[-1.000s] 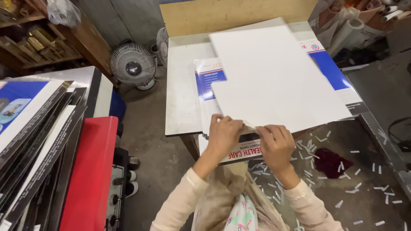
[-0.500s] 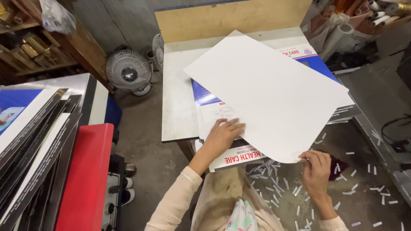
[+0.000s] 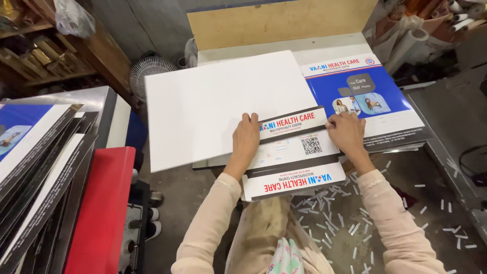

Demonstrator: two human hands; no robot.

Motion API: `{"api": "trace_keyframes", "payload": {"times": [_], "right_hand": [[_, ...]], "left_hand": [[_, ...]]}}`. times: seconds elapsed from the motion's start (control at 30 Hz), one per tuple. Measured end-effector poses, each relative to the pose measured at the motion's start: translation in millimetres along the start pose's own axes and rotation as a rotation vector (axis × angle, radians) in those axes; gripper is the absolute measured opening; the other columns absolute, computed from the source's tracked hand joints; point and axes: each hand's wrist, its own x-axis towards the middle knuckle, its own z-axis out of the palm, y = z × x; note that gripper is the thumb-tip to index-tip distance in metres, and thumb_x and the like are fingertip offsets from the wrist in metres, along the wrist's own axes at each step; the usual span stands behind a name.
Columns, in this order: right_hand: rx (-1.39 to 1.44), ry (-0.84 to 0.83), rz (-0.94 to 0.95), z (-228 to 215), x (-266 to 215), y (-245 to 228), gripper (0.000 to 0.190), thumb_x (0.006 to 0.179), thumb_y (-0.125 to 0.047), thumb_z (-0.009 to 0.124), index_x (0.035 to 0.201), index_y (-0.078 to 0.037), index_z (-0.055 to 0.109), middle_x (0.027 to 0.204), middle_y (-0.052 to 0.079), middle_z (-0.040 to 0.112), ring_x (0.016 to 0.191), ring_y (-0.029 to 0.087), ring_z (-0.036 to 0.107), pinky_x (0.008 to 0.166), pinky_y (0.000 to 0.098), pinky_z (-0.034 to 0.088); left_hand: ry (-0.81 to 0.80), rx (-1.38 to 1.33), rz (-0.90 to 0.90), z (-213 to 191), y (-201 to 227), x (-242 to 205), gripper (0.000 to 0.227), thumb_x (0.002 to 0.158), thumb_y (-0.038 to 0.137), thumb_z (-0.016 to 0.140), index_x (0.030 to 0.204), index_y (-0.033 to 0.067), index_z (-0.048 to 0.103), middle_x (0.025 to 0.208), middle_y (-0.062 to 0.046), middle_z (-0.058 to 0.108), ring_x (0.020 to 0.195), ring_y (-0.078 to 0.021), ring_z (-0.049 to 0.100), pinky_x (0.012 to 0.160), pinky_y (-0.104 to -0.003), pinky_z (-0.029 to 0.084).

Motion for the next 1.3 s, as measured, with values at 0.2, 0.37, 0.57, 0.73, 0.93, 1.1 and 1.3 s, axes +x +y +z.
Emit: {"api": "trace_keyframes", "payload": {"times": [0.2,0.37,0.57,0.73,0.93,1.1,1.3], "right_hand": [[-0.286,0.059,-0.031,1.1,2.4,-15.5,0.031,0.099,-0.037,0.065,0.094,-0.010,0.079,0.113,0.016,0.069,0.102,0.032,0.064,0.097,0.0563,0.041],[-0.683,-0.033,-0.079,3.1,19.6,-34.5,0.028,0.110,-0.015,0.057,0.133,-0.004,0.067,0.140,0.014,0.061,0.109,0.030,0.067,0.115,0.0655,0.037],[0.157,-0.447,-0.336,14.2,-10.7,-120.4,0.082,0.097,-0.029,0.052,0.163,0.003,0.015,0.170,0.020,0.019,0.134,0.038,0.033,0.116,0.0508,0.028],[-0.026,-0.343,-0.411,-5.0,0.6,-62.5,0.097,0.095,-0.056,0.051,0.156,0.008,0.012,0.165,0.025,0.017,0.155,0.033,0.015,0.124,0.0480,0.013],[-0.062,-0.276,-0.358,-6.3,-1.6,-33.5,0.098,0.096,-0.063,0.046,0.156,0.008,0.018,0.163,0.024,0.022,0.153,0.033,0.018,0.120,0.0497,0.015],[0.137,-0.198,-0.388,-30.2,-66.3,-33.4,0.078,0.089,-0.051,0.062,0.148,-0.002,0.047,0.156,0.019,0.045,0.142,0.033,0.041,0.114,0.0432,0.037],[0.024,0.271,-0.687,-68.4,-93.2,-36.8,0.024,0.090,-0.027,0.070,0.107,-0.010,0.073,0.106,0.009,0.077,0.100,0.023,0.075,0.084,0.0356,0.058]], "left_hand": [[0.074,0.104,0.061,14.8,4.2,12.2,0.044,0.096,0.020,0.061,0.135,0.0013,0.054,0.146,-0.027,0.044,0.127,-0.0398,0.047,0.097,-0.059,0.041],[-0.245,0.152,0.397,7.0,14.0,7.9,0.055,0.103,0.036,0.051,0.153,0.0143,0.043,0.164,-0.008,0.029,0.151,-0.0297,0.025,0.115,-0.062,0.026],[-0.588,0.550,0.383,-11.7,20.3,7.7,0.072,0.087,0.042,0.053,0.154,0.0240,0.035,0.172,-0.001,0.016,0.159,-0.0245,0.010,0.118,-0.058,0.019],[-0.215,0.184,0.285,12.1,-14.7,7.6,0.061,0.104,0.039,0.041,0.158,0.0125,0.034,0.169,-0.003,0.026,0.155,-0.0274,0.020,0.118,-0.064,0.021],[-0.163,0.335,0.150,-14.8,-36.6,-9.1,0.057,0.108,0.041,0.040,0.156,0.0109,0.034,0.170,-0.005,0.023,0.158,-0.0283,0.019,0.118,-0.067,0.019],[-0.389,0.162,0.257,-29.4,29.1,-33.1,0.087,0.094,0.058,0.050,0.158,0.0044,0.027,0.168,-0.013,0.017,0.155,-0.0301,0.012,0.118,-0.066,0.013],[-0.320,0.048,0.442,-28.0,85.8,-66.4,0.060,0.095,0.043,0.062,0.142,0.0068,0.052,0.157,-0.009,0.045,0.146,-0.0277,0.043,0.110,-0.061,0.035]]}}
